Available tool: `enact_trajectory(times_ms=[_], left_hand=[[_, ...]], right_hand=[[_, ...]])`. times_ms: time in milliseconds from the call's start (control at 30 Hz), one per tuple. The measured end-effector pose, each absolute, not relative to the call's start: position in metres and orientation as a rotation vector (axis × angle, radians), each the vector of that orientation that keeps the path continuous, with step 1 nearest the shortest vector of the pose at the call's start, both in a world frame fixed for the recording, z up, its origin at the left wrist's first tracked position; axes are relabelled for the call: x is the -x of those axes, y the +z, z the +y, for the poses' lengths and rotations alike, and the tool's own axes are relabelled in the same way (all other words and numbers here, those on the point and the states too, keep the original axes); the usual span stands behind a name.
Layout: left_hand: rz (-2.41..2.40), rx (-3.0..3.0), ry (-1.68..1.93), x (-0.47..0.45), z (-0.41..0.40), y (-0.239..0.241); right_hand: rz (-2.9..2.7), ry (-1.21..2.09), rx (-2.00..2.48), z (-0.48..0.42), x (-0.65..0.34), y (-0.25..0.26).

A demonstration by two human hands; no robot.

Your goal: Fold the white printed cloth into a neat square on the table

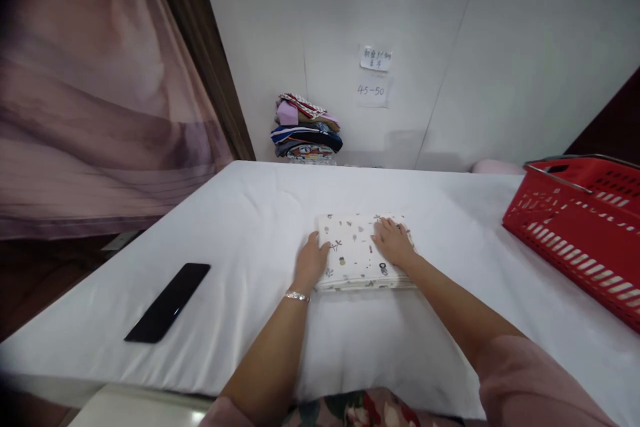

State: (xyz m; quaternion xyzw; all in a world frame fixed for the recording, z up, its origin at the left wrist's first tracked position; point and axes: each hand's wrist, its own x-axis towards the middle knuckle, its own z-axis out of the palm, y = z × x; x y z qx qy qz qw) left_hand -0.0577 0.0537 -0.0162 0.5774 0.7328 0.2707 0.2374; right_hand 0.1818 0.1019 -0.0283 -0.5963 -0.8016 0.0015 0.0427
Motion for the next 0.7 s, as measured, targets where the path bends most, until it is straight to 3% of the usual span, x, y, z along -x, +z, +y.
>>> enact_trajectory(times_ms=[267,567,700], left_hand=[[2.018,-1.541,0.721,0.057,0.054,-0.014],[2.031,-1.580,0.729,0.058,0.056,-0.014],[2.023,-1.573,0.705,0.058,0.056,-0.013]], right_hand=[[-2.575,0.330,1.589,0.067,-0.159,-0.024],[-2.669,0.450,1.414,0.038,-0.135,-0.009],[-2.424,0.448,1.505,0.045,-0.168,-0.004]])
